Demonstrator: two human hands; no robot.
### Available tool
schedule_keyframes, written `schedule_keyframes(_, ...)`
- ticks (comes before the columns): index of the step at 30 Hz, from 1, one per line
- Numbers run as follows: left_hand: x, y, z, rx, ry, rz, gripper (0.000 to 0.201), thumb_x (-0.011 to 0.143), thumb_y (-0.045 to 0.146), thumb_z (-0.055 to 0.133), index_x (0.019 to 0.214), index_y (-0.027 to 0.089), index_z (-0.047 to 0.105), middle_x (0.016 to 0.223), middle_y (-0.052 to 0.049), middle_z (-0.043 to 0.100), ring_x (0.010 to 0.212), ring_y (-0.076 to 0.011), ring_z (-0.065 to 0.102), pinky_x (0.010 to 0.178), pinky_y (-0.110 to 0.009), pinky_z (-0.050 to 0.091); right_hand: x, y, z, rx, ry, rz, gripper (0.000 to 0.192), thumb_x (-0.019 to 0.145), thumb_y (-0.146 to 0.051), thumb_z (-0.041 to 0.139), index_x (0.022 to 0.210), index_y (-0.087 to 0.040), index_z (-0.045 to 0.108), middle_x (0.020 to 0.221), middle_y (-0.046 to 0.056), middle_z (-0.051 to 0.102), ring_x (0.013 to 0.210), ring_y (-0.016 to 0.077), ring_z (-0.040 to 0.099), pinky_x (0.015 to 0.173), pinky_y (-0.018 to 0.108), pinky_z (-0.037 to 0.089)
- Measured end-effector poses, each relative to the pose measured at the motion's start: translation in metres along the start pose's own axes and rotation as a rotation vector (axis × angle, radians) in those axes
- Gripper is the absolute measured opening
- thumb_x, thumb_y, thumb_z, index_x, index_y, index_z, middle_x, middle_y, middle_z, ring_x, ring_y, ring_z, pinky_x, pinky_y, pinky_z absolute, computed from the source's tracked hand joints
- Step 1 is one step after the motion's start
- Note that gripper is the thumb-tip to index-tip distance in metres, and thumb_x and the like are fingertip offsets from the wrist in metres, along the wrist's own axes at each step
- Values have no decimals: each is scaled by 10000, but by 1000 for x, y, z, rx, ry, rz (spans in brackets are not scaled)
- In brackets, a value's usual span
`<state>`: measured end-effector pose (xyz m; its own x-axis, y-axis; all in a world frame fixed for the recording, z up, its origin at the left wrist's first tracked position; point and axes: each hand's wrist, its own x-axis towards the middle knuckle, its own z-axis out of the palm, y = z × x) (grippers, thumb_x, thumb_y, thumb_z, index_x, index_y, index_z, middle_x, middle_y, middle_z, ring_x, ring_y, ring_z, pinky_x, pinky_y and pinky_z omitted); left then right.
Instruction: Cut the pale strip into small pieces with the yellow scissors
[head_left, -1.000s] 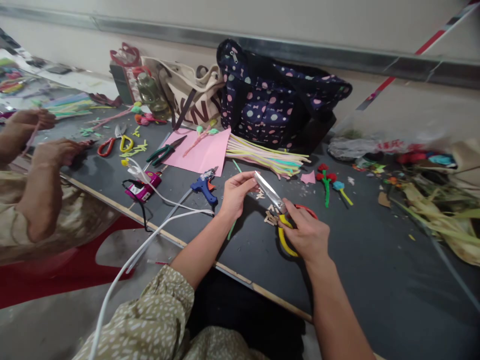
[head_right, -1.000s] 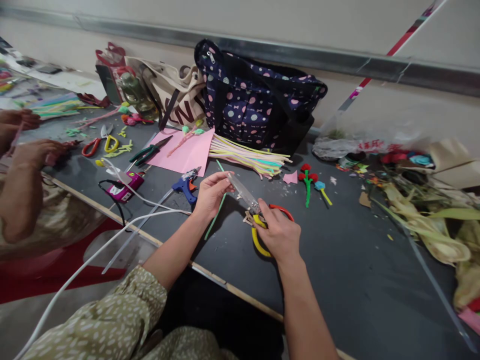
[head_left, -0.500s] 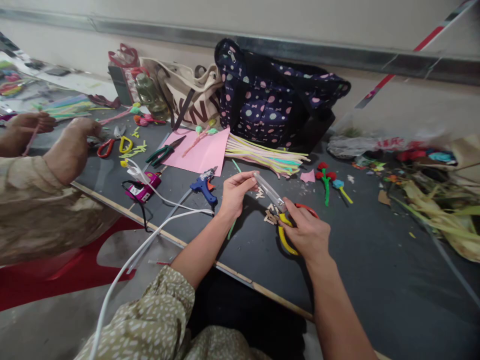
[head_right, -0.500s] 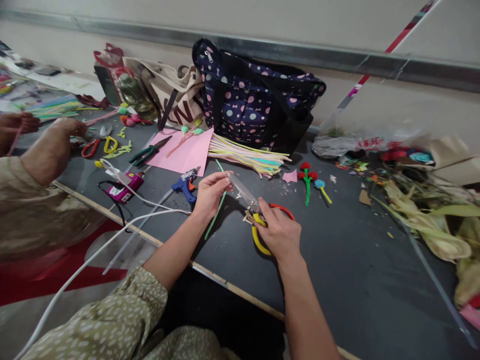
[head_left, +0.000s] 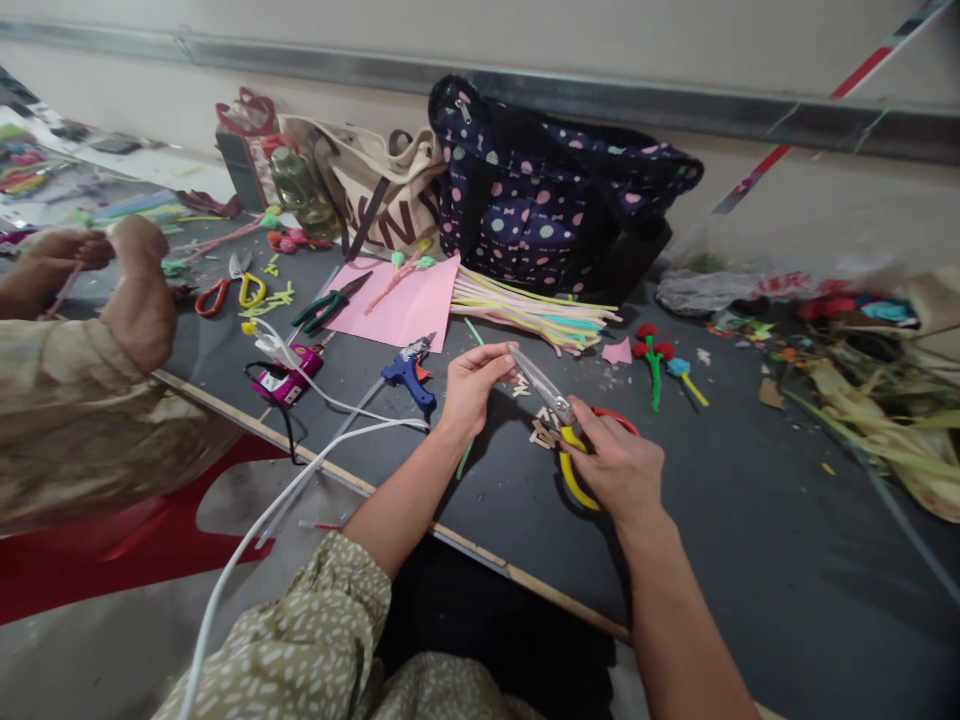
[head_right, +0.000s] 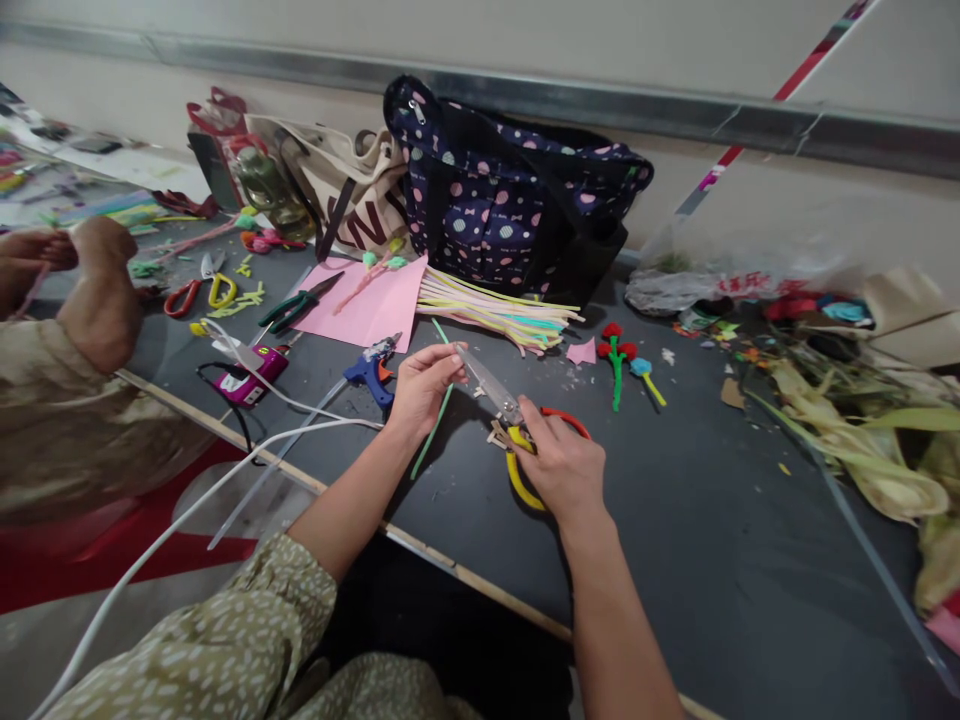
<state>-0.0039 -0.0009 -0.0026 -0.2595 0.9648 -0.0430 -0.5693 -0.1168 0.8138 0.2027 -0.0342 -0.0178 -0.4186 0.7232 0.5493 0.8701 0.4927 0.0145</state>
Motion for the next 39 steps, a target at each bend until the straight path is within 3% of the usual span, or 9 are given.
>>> schedule_keyframes(7, 1, 0, -1, 13, 17, -17, 232, 605, 275, 828, 802, 173, 760, 921, -42, 741, 598, -70, 596, 627, -232, 514, 0, 0, 2, 34, -42, 25, 419, 873, -443, 554, 1231, -245, 644, 858, 12, 729, 670, 111, 609, 560, 252, 337)
schedule_keyframes(13, 4, 4, -2, -21, 16, -22, 291, 616, 271, 824, 880, 184, 739, 762, 2, 702, 573, -55, 589, 622, -202, 506, 9, -6, 3, 209, 0, 107, 422, 870, -406, 553, 1244, -222, 622, 902, 21, 720, 758, 122, 634, 658, 233, 412)
schedule_keyframes(21, 5, 0, -3, -66, 21, -52, 231, 653, 243, 773, 868, 178, 719, 730, 16, 633, 580, -52, 549, 594, -187, 496, 23, -15, -5, 50, -3, 222, 449, 858, -420, 532, 1265, -235, 578, 923, 43, 678, 851, 181, 603, 661, 277, 373)
schedule_keyframes(24, 2, 1, -1, -36, 61, 50, 193, 683, 244, 743, 869, 200, 719, 726, 19, 589, 578, -64, 514, 567, -199, 473, 20, -13, -1, 28, -18, 249, 453, 854, -399, 519, 1272, -234, 573, 929, 55, 666, 849, 190, 583, 659, 289, 361)
schedule_keyframes(28, -8, 5, 3, 235, 29, 307, 265, 764, 267, 678, 1025, 257, 724, 780, -6, 580, 659, -109, 500, 633, -233, 453, 17, -10, 1, -14, -23, 222, 458, 862, -409, 511, 1277, -222, 569, 909, 67, 651, 821, 192, 565, 658, 294, 346)
schedule_keyframes(33, -13, 2, 1, 830, -199, 525, 441, 833, 155, 514, 1232, 289, 644, 838, -23, 582, 759, -145, 507, 788, -284, 431, 16, -8, -1, -113, -45, 152, 472, 853, -403, 527, 1292, -230, 554, 890, 59, 624, 786, 180, 531, 653, 294, 320)
schedule_keyframes(36, -8, -2, -5, 1003, -232, 531, 554, 827, 103, 471, 1345, 288, 543, 852, -21, 586, 755, -145, 502, 787, -291, 426, 16, -8, -1, -125, -46, 122, 471, 857, -401, 528, 1294, -227, 555, 914, 54, 628, 794, 173, 528, 657, 288, 322)
schedule_keyframes(39, 1, -3, -9, 823, -109, 427, 623, 831, 131, 526, 1419, 310, 428, 809, 5, 584, 654, -114, 465, 695, -257, 428, 15, -8, -1, -111, -39, 144, 456, 858, -392, 538, 1284, -232, 566, 911, 48, 640, 800, 171, 544, 655, 282, 332)
